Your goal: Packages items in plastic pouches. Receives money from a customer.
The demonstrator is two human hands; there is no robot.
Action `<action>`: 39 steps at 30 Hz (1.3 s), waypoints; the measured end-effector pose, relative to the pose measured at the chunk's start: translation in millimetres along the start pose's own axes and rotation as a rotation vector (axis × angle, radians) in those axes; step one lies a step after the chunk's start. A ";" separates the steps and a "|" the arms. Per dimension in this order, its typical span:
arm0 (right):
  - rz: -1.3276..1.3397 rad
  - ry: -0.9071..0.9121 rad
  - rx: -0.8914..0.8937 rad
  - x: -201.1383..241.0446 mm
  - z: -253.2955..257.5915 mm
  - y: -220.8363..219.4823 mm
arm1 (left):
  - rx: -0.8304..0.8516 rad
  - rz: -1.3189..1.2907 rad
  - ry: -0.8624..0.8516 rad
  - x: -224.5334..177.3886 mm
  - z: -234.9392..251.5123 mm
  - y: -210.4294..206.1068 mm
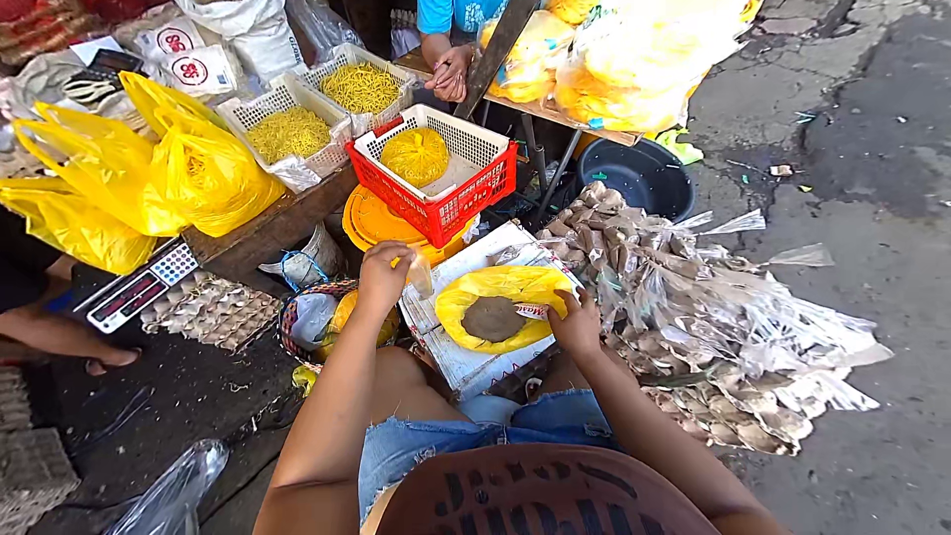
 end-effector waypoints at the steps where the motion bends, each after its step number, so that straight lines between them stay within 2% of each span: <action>1: -0.017 0.051 -0.059 4.3 -2.3 -1.7 | 0.061 0.059 0.035 -0.2 0.9 -0.1; 4: 0.038 0.248 -0.188 24.3 -2.1 -0.6 | 0.042 0.042 -0.024 -8.5 -6.9 6.1; 7: 0.112 0.290 -0.017 52.6 -1.6 8.2 | -0.001 -0.059 -0.149 -24.3 -20.5 15.5; 11: 0.319 0.444 0.273 94.2 8.9 15.8 | 0.035 -0.172 -0.281 -52.1 -34.0 20.6; 13: 0.516 0.441 0.467 118.2 8.9 19.8 | 0.082 -0.228 -0.338 -59.4 -36.7 18.0; 15: 0.660 0.419 0.584 131.4 7.8 20.0 | 0.130 -0.308 -0.347 -62.1 -35.4 10.1; 20: 0.863 0.183 0.602 122.3 -1.5 16.9 | 0.170 -0.459 -0.202 -55.8 -28.9 -19.9; 23: 0.887 0.162 0.576 114.5 -10.9 17.9 | 0.148 -0.501 -0.101 -48.9 -28.1 -35.4; 26: 0.827 0.237 0.525 116.2 -14.5 17.0 | 0.157 -0.581 -0.009 -45.4 -29.6 -47.7; 29: 0.552 0.303 0.427 119.9 -15.9 7.2 | 0.199 -0.631 0.018 -38.0 -32.1 -59.5; 33: 0.256 0.410 0.288 121.9 -20.8 -6.4 | 0.133 -0.677 0.066 -26.6 -31.1 -64.3; 36: 0.170 0.488 0.290 121.3 -25.6 -6.1 | 0.122 -0.724 0.104 -17.1 -30.4 -60.5; 39: 0.183 0.481 0.383 118.7 -26.9 -4.3 | 0.142 -0.719 0.101 -10.6 -31.8 -59.7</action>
Point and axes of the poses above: each hand's wrist, its own z-axis towards the middle knuckle, its own y-axis out of the back of the hand, x = y × z, the point moved 1 cm from there along z, towards the middle knuckle, and after that the axes turned 10 degrees about y, right-handed, at the moved point
